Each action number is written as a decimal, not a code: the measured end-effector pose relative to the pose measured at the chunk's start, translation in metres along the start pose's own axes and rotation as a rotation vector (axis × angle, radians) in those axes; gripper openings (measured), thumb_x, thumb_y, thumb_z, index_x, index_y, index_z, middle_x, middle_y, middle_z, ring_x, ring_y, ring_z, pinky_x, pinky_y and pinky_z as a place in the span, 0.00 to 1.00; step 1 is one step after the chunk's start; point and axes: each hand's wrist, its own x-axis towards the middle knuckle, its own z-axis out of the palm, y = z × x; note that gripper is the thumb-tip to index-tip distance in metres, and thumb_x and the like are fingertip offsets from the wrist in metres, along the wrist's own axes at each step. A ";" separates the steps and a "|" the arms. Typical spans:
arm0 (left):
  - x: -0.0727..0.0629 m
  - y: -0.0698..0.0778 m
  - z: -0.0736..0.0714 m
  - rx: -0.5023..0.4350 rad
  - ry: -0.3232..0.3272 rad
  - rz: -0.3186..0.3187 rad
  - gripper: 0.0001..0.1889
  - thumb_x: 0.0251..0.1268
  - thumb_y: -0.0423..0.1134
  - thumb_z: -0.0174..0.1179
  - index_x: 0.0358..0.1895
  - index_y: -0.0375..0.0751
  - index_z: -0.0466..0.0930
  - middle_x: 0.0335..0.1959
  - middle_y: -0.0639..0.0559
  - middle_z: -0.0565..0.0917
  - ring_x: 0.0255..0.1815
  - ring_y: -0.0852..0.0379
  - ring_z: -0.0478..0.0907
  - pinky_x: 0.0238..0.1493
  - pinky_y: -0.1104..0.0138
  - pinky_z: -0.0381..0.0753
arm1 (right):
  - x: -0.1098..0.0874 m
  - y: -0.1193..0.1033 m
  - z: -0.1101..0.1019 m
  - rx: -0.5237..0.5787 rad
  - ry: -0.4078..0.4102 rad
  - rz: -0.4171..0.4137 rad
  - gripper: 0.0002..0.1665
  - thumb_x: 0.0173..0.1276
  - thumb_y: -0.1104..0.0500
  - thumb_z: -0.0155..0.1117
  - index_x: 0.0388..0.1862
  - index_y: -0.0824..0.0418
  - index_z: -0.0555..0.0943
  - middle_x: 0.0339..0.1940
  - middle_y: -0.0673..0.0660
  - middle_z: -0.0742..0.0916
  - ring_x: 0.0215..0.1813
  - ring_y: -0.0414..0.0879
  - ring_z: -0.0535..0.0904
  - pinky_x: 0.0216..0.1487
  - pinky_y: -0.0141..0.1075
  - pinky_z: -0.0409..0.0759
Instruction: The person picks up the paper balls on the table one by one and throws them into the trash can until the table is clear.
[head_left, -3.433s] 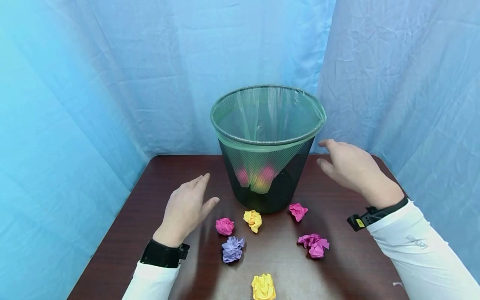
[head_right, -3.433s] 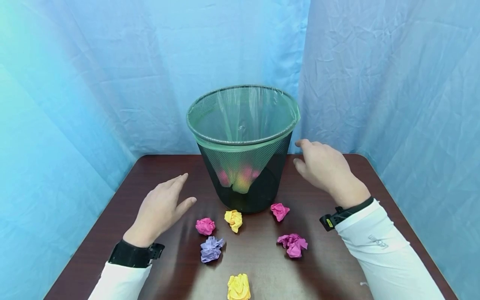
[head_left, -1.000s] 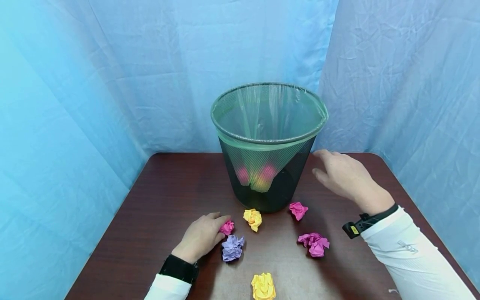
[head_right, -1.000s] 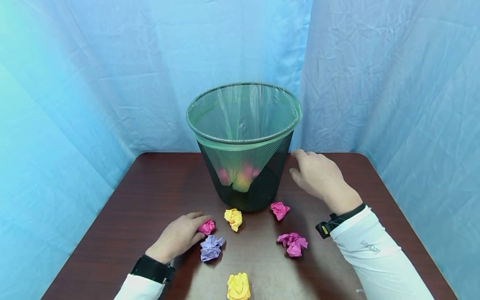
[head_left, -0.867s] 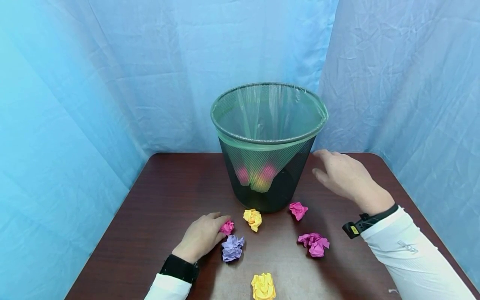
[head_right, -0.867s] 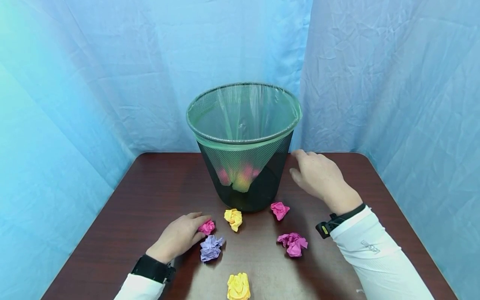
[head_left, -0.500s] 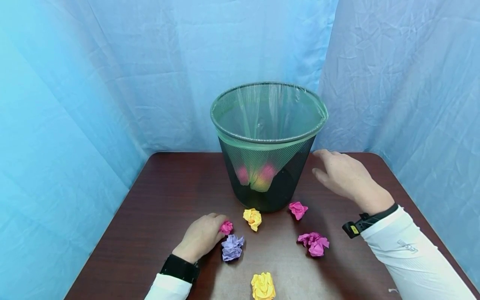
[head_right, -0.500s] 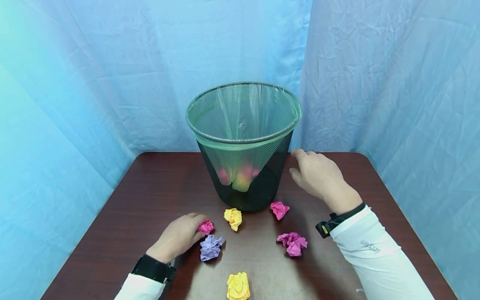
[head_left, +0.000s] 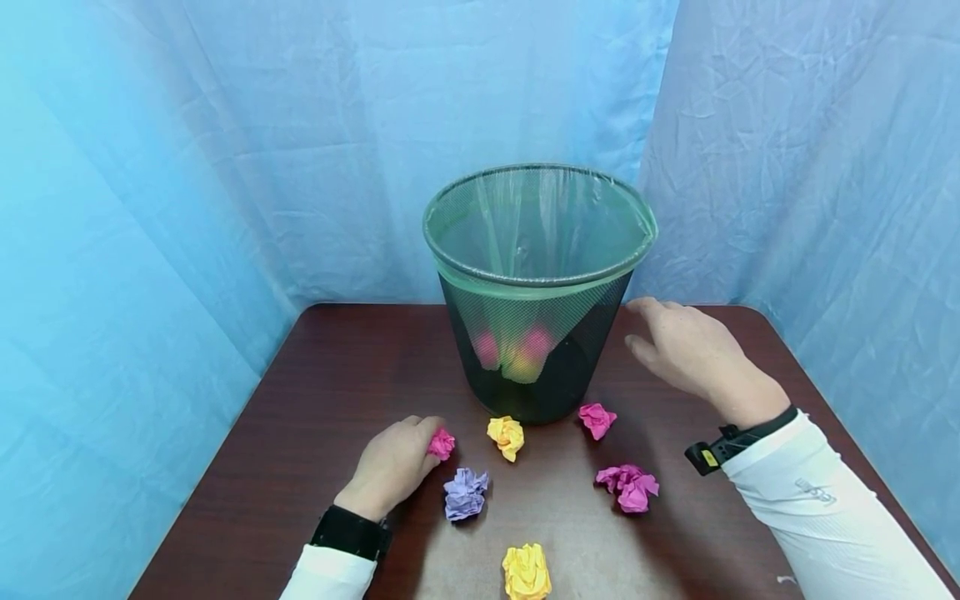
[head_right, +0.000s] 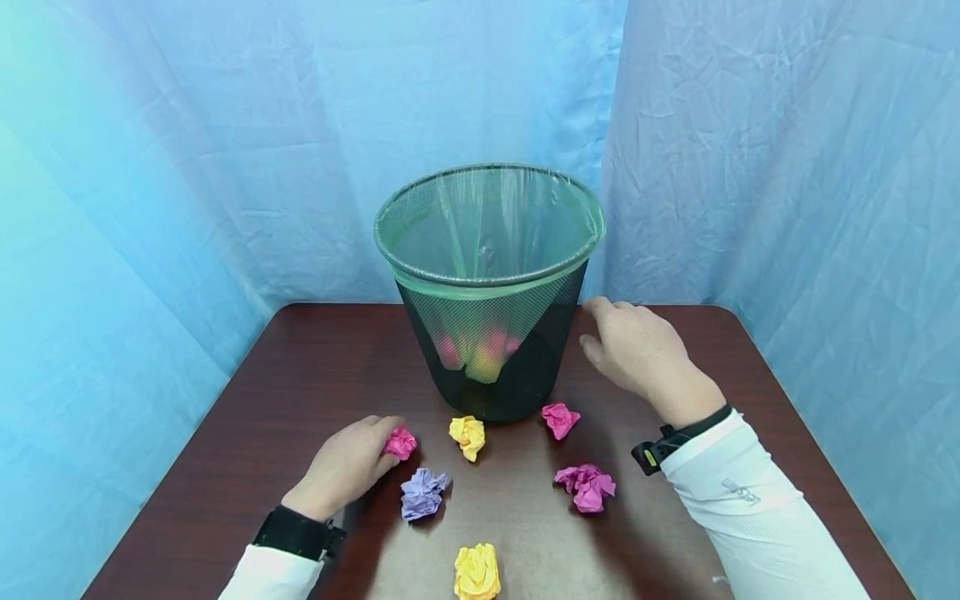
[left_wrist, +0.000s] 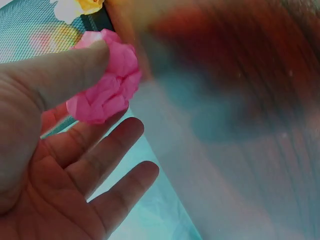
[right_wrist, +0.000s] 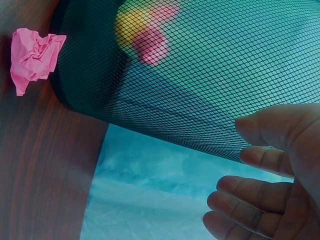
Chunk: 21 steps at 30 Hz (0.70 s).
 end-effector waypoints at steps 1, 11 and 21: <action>0.000 -0.001 -0.001 0.003 0.008 -0.009 0.24 0.62 0.43 0.77 0.60 0.42 0.83 0.48 0.46 0.88 0.46 0.52 0.86 0.50 0.56 0.90 | 0.000 0.000 0.000 0.000 0.000 0.000 0.32 0.76 0.52 0.62 0.72 0.67 0.73 0.64 0.71 0.84 0.61 0.66 0.83 0.58 0.63 0.81; -0.004 -0.013 -0.013 -0.001 0.155 -0.027 0.26 0.59 0.41 0.78 0.60 0.38 0.83 0.49 0.42 0.87 0.47 0.49 0.86 0.50 0.54 0.90 | 0.000 -0.001 -0.003 0.000 0.011 0.000 0.32 0.75 0.52 0.63 0.72 0.66 0.73 0.61 0.70 0.85 0.59 0.66 0.84 0.56 0.63 0.82; -0.005 -0.020 -0.035 -0.093 0.239 -0.064 0.28 0.56 0.40 0.80 0.59 0.35 0.82 0.50 0.40 0.85 0.46 0.48 0.85 0.52 0.53 0.89 | 0.004 0.002 -0.008 -0.006 0.005 -0.004 0.33 0.76 0.52 0.62 0.73 0.68 0.71 0.63 0.72 0.84 0.60 0.68 0.82 0.56 0.65 0.81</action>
